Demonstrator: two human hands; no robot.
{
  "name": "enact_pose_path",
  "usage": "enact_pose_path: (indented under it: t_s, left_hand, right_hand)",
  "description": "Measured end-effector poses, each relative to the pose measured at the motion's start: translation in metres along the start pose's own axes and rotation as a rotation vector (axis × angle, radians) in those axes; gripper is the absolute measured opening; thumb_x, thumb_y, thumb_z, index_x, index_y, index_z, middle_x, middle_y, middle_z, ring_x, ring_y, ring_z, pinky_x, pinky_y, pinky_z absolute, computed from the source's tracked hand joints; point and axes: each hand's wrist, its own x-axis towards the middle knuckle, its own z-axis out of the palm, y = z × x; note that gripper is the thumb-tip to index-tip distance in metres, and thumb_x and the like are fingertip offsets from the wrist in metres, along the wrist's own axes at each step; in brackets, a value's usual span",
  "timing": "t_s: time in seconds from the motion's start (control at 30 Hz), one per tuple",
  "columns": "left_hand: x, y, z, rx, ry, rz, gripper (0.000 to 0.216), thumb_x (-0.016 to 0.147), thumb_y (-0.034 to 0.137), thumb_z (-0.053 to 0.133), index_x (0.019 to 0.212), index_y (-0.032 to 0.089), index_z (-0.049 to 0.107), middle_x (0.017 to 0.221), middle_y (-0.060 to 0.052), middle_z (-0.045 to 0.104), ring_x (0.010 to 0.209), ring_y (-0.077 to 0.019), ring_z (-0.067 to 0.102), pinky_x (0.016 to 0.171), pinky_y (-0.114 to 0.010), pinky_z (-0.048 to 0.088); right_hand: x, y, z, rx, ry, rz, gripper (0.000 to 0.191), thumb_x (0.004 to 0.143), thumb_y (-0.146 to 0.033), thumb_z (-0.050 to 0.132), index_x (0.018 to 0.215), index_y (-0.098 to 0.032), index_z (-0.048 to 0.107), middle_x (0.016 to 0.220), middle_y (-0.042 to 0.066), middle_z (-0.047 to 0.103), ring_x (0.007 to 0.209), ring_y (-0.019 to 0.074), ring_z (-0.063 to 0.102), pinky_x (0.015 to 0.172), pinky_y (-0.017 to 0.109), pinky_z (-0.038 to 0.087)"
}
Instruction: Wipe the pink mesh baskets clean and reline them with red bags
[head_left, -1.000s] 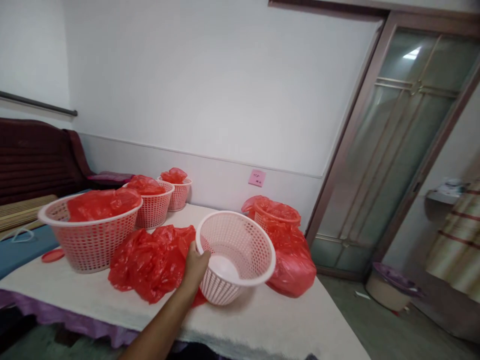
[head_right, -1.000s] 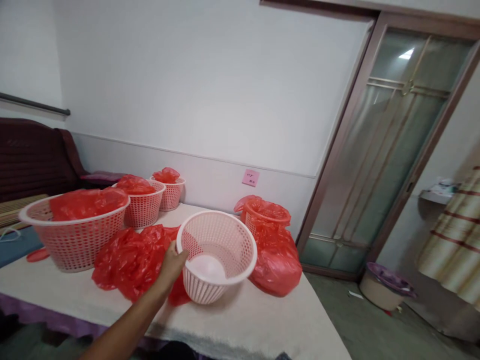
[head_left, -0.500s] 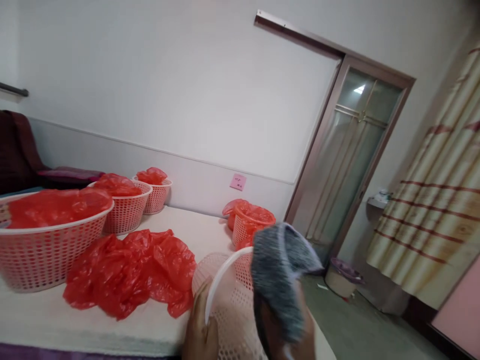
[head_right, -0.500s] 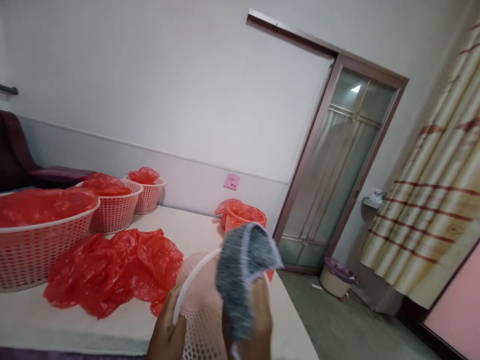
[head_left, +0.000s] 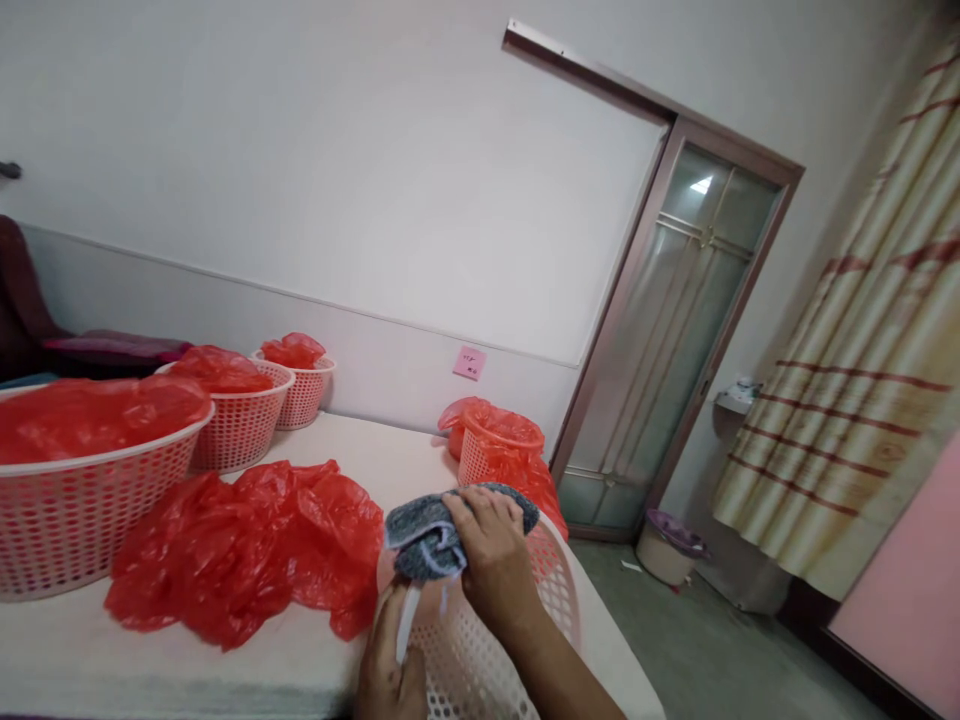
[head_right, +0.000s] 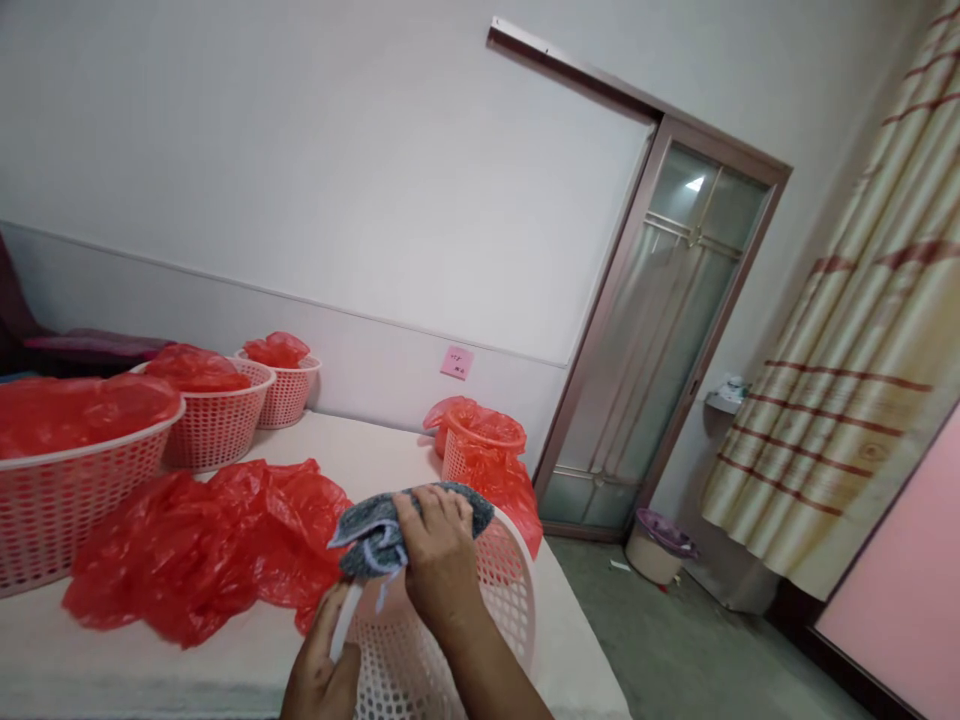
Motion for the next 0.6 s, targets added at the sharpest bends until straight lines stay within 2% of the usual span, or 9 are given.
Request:
enact_pose_path:
  t_s: [0.07,0.17,0.37,0.47,0.6]
  left_hand:
    - [0.000,-0.001,0.000,-0.016,0.008,0.020,0.056,0.070,0.015,0.045,0.124,0.020,0.057,0.135,-0.008,0.057,0.134,-0.0270,0.043,0.116,-0.040,0.026]
    - [0.000,-0.005,-0.002,-0.020,0.025,0.004,0.053,0.069,0.014,0.046,0.120,0.020,0.057,0.129,-0.008,0.060,0.130,-0.0260,0.046,0.115,-0.039,0.027]
    - [0.003,-0.007,-0.012,-0.060,0.074,-0.154,0.051,0.070,0.019,0.047,0.120,0.023,0.055,0.128,-0.004,0.061,0.125,-0.0250,0.051,0.110,-0.037,0.034]
    - [0.004,-0.006,-0.015,-0.096,0.081,-0.184,0.051,0.071,0.021,0.048,0.122,0.023,0.053,0.132,-0.005,0.058,0.127,-0.0247,0.050,0.109,-0.036,0.035]
    - [0.006,-0.010,-0.025,-0.023,-0.015,-0.222,0.055,0.069,0.027,0.054,0.123,0.019,0.050,0.130,-0.010,0.060,0.124,-0.0268,0.053,0.106,-0.037,0.039]
  right_hand:
    - [0.000,0.016,-0.002,-0.027,0.014,0.074,0.049,0.080,-0.006,0.049,0.126,-0.019,0.054,0.118,0.010,0.061,0.111,0.0267,0.050,0.098,0.046,0.031]
    - [-0.007,0.041,-0.004,-0.040,0.028,0.217,0.052,0.077,-0.005,0.046,0.126,-0.019,0.053,0.118,0.010,0.062,0.111,0.0262,0.052,0.096,0.045,0.033]
    - [-0.047,0.085,0.001,0.026,0.084,0.578,0.055,0.070,-0.011,0.044,0.124,-0.018,0.055,0.118,0.010,0.063,0.112,0.0280,0.056,0.097,0.045,0.040]
    - [-0.069,0.095,0.002,0.054,0.103,0.641,0.055,0.070,-0.013,0.042,0.124,-0.018,0.053,0.116,0.010,0.065,0.109,0.0264,0.060,0.092,0.042,0.047]
    - [-0.083,0.097,-0.001,0.139,0.129,0.741,0.054,0.068,-0.017,0.044,0.121,-0.017,0.054,0.111,0.010,0.067,0.101,0.0265,0.064,0.087,0.042,0.051]
